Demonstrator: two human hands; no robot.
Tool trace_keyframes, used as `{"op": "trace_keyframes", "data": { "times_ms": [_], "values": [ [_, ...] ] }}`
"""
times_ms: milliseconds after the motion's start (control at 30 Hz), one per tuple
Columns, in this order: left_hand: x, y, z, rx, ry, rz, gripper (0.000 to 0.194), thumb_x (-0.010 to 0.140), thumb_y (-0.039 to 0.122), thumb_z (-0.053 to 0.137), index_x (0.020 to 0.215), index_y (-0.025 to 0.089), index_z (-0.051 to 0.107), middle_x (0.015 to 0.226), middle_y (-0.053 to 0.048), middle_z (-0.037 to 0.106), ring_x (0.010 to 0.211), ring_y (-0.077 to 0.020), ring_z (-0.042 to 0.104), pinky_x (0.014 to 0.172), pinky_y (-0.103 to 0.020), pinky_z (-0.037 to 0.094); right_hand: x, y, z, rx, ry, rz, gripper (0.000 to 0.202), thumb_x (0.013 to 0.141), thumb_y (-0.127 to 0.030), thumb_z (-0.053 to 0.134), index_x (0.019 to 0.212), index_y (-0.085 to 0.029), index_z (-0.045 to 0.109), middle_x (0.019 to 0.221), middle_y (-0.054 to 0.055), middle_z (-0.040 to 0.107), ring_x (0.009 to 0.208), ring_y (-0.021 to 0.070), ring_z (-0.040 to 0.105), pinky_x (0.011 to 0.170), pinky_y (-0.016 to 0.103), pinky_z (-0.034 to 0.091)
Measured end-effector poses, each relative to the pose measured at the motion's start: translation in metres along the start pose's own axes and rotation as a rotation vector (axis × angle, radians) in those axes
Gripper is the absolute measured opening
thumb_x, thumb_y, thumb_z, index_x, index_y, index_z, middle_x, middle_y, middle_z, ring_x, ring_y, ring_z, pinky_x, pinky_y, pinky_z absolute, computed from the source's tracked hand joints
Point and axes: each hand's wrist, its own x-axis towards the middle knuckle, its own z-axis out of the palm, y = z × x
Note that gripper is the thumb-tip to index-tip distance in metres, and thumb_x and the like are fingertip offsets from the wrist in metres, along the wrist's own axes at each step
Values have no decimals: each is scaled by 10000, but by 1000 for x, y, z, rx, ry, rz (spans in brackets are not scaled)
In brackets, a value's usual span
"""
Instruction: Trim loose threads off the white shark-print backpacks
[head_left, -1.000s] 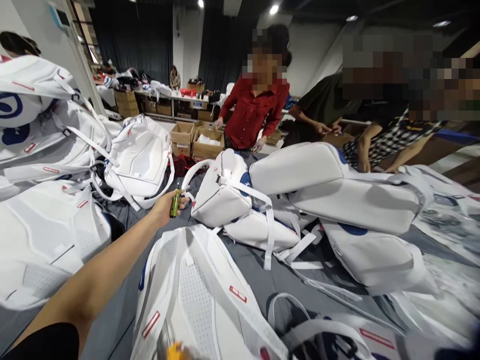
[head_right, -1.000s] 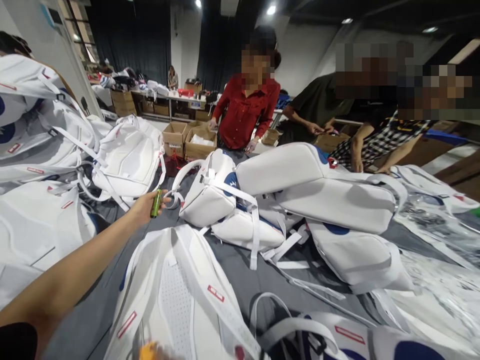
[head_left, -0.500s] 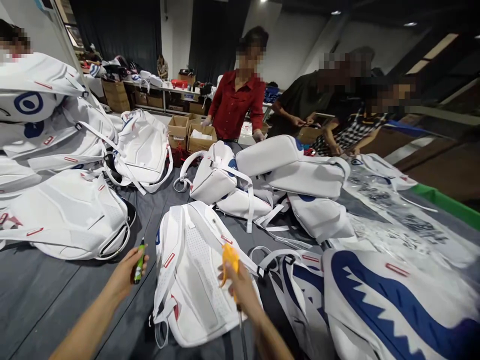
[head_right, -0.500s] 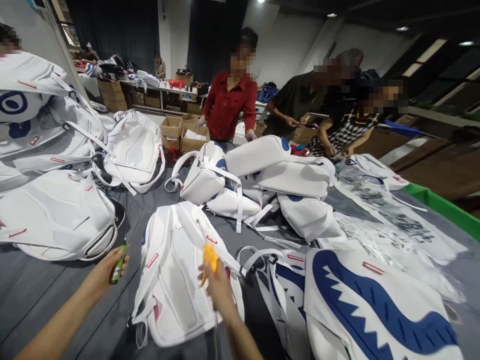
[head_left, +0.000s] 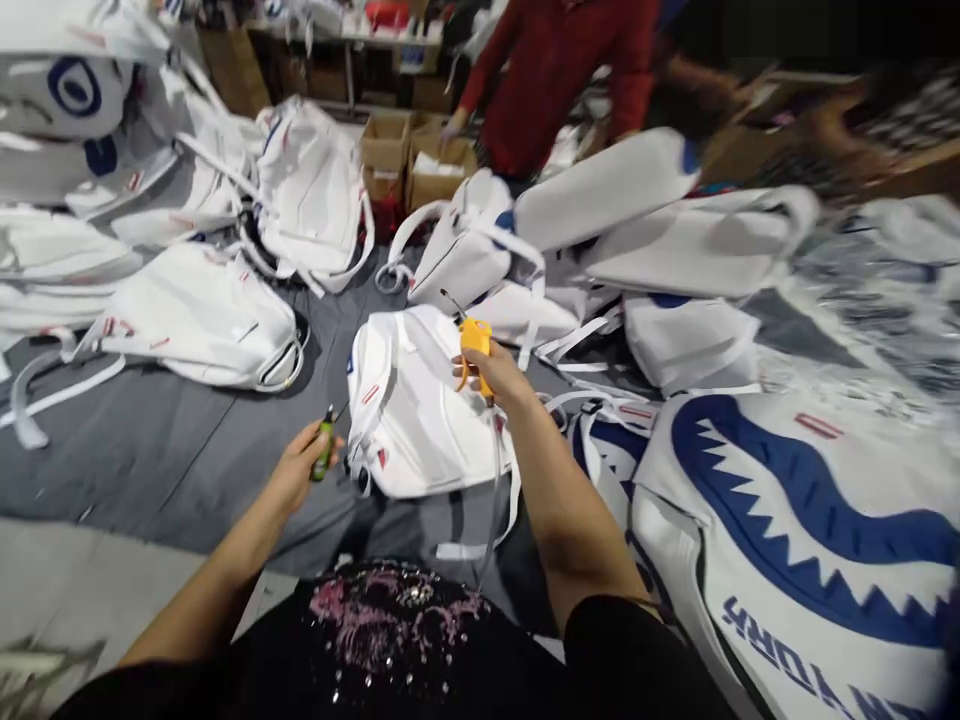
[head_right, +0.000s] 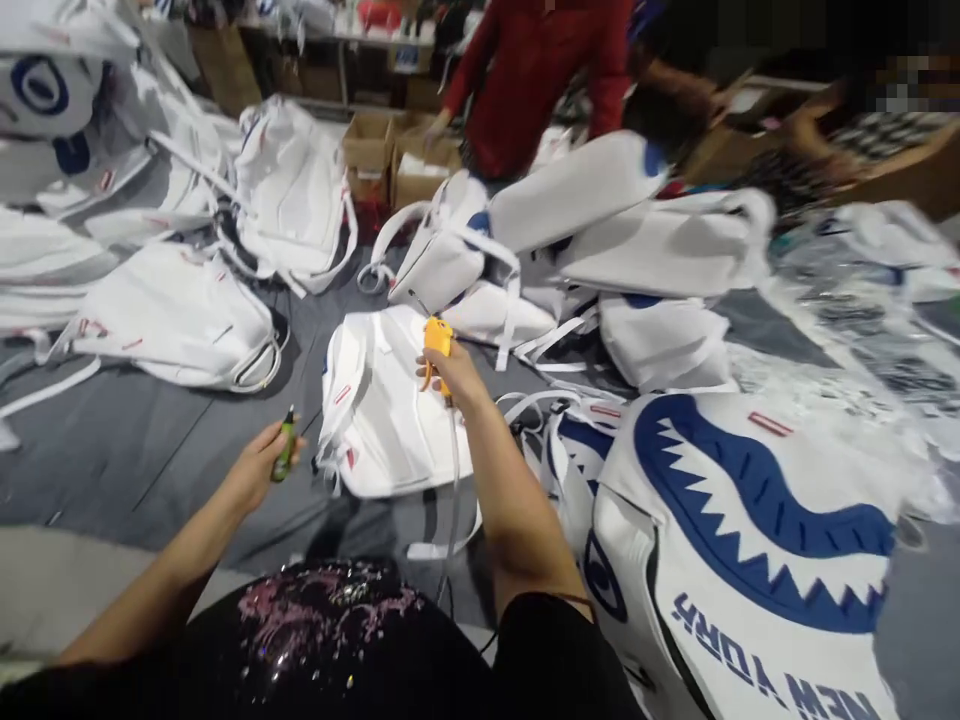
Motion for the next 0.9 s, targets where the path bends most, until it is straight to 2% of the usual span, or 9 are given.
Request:
{"op": "trace_keyframes", "data": {
  "times_ms": [100,167,333,400,500,600,700,800,900],
  "values": [
    [-14,-11,5,-13,-11,36,639,612,456,913,1126,171,662,952,-71,752,814,-167,701,779,-277,536,-39,53,-10,-90,-183,106,303,798,-251,703,1064,-186,572,875,66,740,663,170,711,370,141,339],
    [-20,-18,5,-13,-15,45,561,626,409,915,1063,171,655,948,-91,766,908,-211,719,854,-314,530,-63,84,-24,-94,-201,181,316,775,-280,707,1037,-186,558,901,81,744,666,174,706,360,148,333],
    [-27,-31,-1,113,-90,140,406,658,288,878,979,177,655,1049,-77,760,1006,-198,678,884,-292,502,-134,131,-60,-37,-51,125,441,696,-393,790,1030,-191,584,1007,98,744,755,203,714,376,167,345],
    [-28,-38,-3,240,-184,167,348,687,259,849,978,178,677,1104,-67,741,981,-178,653,847,-269,496,-174,146,-73,-2,43,97,473,687,-456,805,1025,-193,605,997,98,741,763,208,706,381,175,337],
    [-38,-56,-9,422,-406,157,284,744,251,802,994,184,685,1039,-56,742,905,-168,642,805,-264,490,-242,181,-80,40,242,101,468,695,-512,791,986,-189,618,928,92,731,717,185,681,395,183,331],
    [-65,-91,-30,663,-728,50,267,807,245,737,1068,211,689,1018,-49,751,867,-175,654,778,-263,472,-306,234,-59,152,469,141,490,669,-521,786,984,-202,589,920,70,720,755,185,693,415,171,333],
    [-94,-144,-69,1016,-1000,-151,246,779,167,740,1007,260,729,879,-14,734,829,-198,659,813,-288,456,-355,294,-14,315,597,207,546,639,-536,784,1009,-209,551,941,58,718,771,190,712,422,163,331],
    [-105,-196,-101,1213,-1031,-254,244,696,46,754,826,251,723,762,-14,681,895,-252,666,899,-343,448,-393,346,35,447,663,268,596,625,-557,784,1032,-201,533,936,76,734,765,214,729,415,168,348],
    [-92,-229,-107,1250,-964,-246,213,721,21,743,783,217,690,1050,-76,705,1191,-286,591,1051,-378,411,-425,385,74,501,738,314,574,651,-552,781,1028,-186,551,945,101,750,796,241,741,400,177,365]
  ]
}}
